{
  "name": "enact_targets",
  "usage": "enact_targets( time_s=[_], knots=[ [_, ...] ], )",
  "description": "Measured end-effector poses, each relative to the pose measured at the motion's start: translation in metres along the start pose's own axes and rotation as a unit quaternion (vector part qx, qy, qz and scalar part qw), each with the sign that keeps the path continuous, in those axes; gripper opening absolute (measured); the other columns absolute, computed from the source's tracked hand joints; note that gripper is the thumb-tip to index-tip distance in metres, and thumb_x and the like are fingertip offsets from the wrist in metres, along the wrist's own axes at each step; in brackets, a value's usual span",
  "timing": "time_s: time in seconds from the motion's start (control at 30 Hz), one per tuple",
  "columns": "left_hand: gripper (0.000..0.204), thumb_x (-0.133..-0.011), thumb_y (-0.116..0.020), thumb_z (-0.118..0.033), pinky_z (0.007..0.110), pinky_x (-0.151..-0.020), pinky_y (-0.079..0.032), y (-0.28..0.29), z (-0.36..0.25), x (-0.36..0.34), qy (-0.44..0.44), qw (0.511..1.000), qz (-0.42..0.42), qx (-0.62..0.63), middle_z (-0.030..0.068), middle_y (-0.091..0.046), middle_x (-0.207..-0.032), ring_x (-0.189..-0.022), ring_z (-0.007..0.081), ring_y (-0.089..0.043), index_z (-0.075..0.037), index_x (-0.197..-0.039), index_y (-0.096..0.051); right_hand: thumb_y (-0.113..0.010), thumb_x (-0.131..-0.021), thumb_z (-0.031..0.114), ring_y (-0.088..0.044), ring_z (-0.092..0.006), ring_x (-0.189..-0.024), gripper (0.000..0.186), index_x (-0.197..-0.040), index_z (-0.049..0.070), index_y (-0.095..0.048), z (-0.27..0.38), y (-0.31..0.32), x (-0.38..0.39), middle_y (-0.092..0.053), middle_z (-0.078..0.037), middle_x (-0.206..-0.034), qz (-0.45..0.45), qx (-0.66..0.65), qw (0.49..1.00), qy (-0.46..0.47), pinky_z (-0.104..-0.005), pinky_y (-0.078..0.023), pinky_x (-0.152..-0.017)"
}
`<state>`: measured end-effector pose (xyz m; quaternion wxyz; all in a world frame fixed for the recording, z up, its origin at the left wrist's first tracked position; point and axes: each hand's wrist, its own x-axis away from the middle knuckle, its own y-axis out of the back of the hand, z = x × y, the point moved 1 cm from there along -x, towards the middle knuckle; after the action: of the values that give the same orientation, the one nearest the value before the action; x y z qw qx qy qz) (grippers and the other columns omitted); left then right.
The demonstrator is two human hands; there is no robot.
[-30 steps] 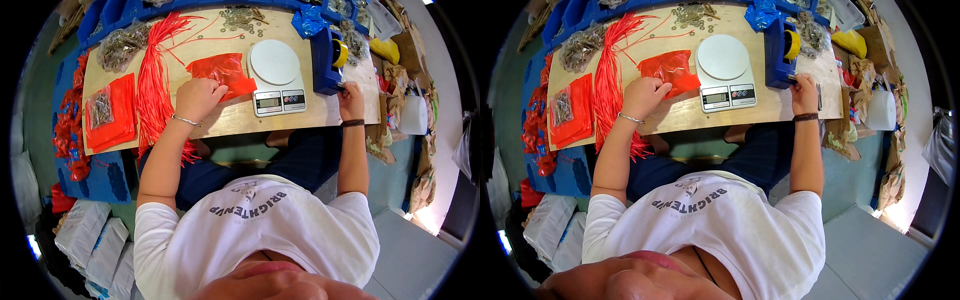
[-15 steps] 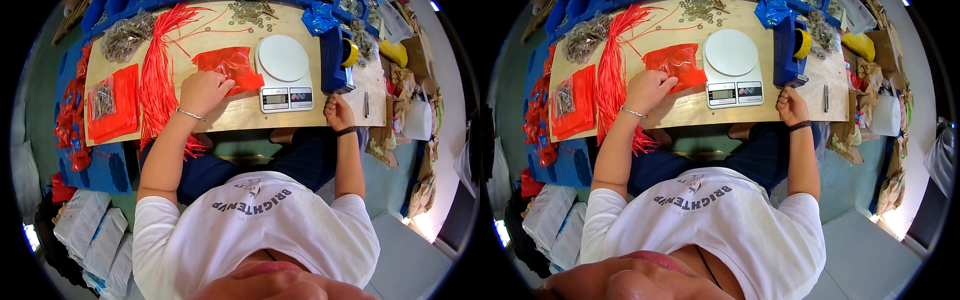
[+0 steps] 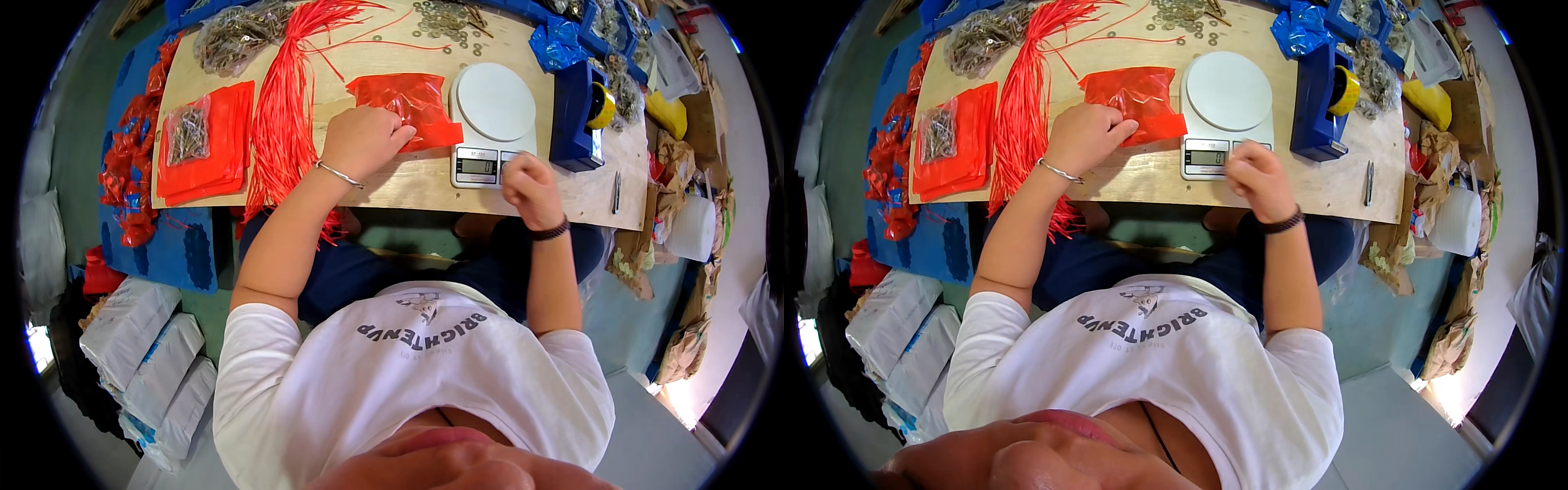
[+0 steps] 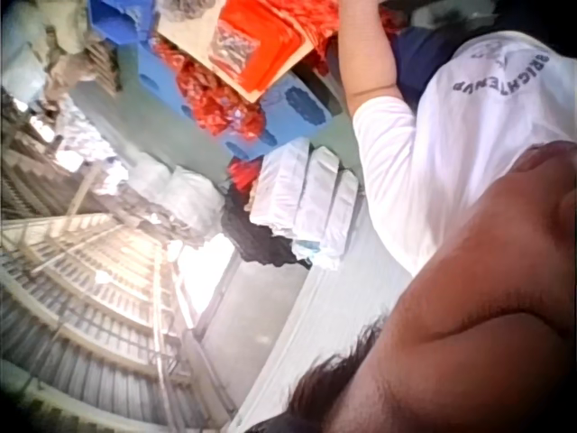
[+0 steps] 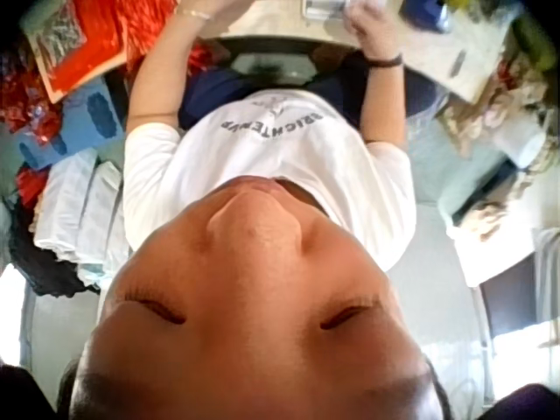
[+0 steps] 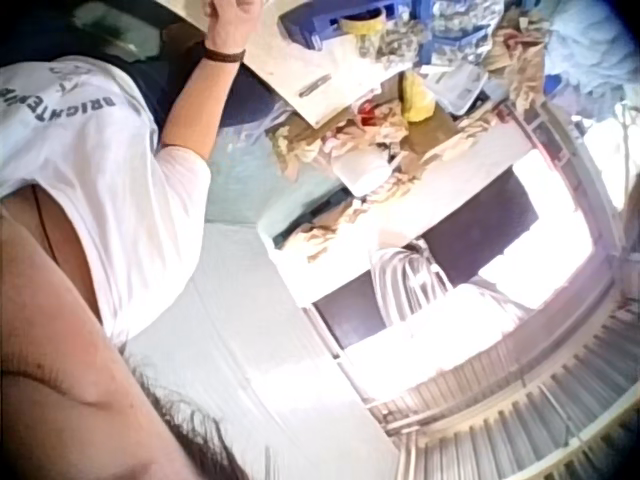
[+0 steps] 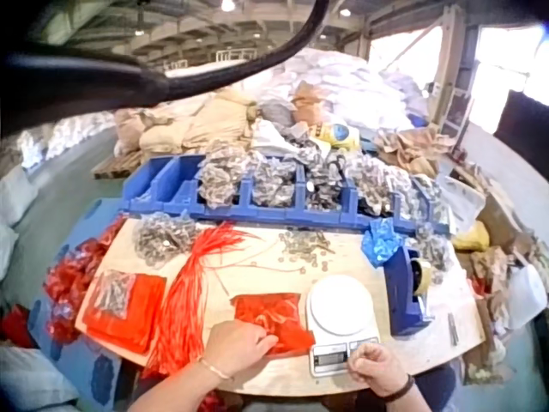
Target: The person weighs metal washers and screws on a digital scale, places them into small red bags, and seals the bags using tape.
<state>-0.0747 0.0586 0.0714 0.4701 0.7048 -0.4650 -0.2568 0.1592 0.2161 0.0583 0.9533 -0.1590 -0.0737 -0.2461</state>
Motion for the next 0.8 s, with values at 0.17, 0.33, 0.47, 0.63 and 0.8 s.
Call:
enact_targets(
  time_s=[0.17,0.33,0.47,0.63,0.8],
  knots=[
    [0.037,-0.085,-0.054,-0.039,0.043,-0.060,-0.050,0.006,-0.003,0.000,0.012,0.999,0.032,-0.021,0.0115,-0.065,-0.070,-0.068,0.0298,-0.064,-0.008,-0.071,-0.069,-0.067,-0.084,0.013,-0.054,-0.0058,-0.062,0.015,-0.085,0.001,-0.059,0.014,-0.067,-0.044,-0.058,-0.001,-0.069,-0.026,0.196,0.980,0.016,-0.0213,-0.042,-0.055],
    [0.037,-0.085,-0.054,-0.039,0.043,-0.061,-0.051,0.002,-0.003,-0.002,0.003,0.999,0.027,-0.029,0.0120,-0.065,-0.069,-0.068,0.0300,-0.064,-0.008,-0.071,-0.069,-0.066,-0.081,0.026,-0.063,-0.0263,-0.060,0.020,-0.081,0.007,-0.062,0.004,-0.083,-0.075,-0.065,-0.009,-0.070,-0.128,0.538,0.824,0.123,-0.0369,-0.049,-0.057],
    [0.041,-0.085,-0.055,-0.044,0.044,-0.057,-0.048,-0.004,0.000,-0.002,-0.004,1.000,0.006,-0.015,0.0121,-0.063,-0.065,-0.063,0.0309,-0.062,-0.009,-0.067,-0.066,-0.062,-0.082,0.030,-0.064,-0.0319,-0.065,0.021,-0.087,0.010,-0.061,-0.006,-0.080,-0.079,-0.066,-0.010,-0.071,-0.133,0.590,0.786,0.127,-0.0423,-0.050,-0.059],
    [0.041,-0.085,-0.055,-0.044,0.044,-0.057,-0.048,-0.003,0.001,-0.001,0.000,1.000,0.005,-0.012,0.0118,-0.063,-0.064,-0.062,0.0306,-0.062,-0.009,-0.067,-0.066,-0.065,-0.080,0.022,-0.063,-0.0283,-0.074,0.021,-0.095,0.009,-0.059,-0.005,-0.060,-0.069,-0.066,-0.008,-0.080,-0.197,0.580,0.782,0.115,-0.0380,-0.049,-0.063],
    [0.041,-0.085,-0.054,-0.044,0.044,-0.057,-0.048,-0.004,0.001,0.000,-0.002,1.000,0.003,-0.010,0.0117,-0.063,-0.065,-0.062,0.0309,-0.062,-0.009,-0.068,-0.066,-0.067,-0.075,0.015,-0.059,-0.0314,-0.091,0.030,-0.103,0.005,-0.060,-0.004,-0.076,-0.054,-0.064,-0.013,-0.098,-0.096,0.550,0.742,0.371,-0.0418,-0.044,-0.081]
  ],
)
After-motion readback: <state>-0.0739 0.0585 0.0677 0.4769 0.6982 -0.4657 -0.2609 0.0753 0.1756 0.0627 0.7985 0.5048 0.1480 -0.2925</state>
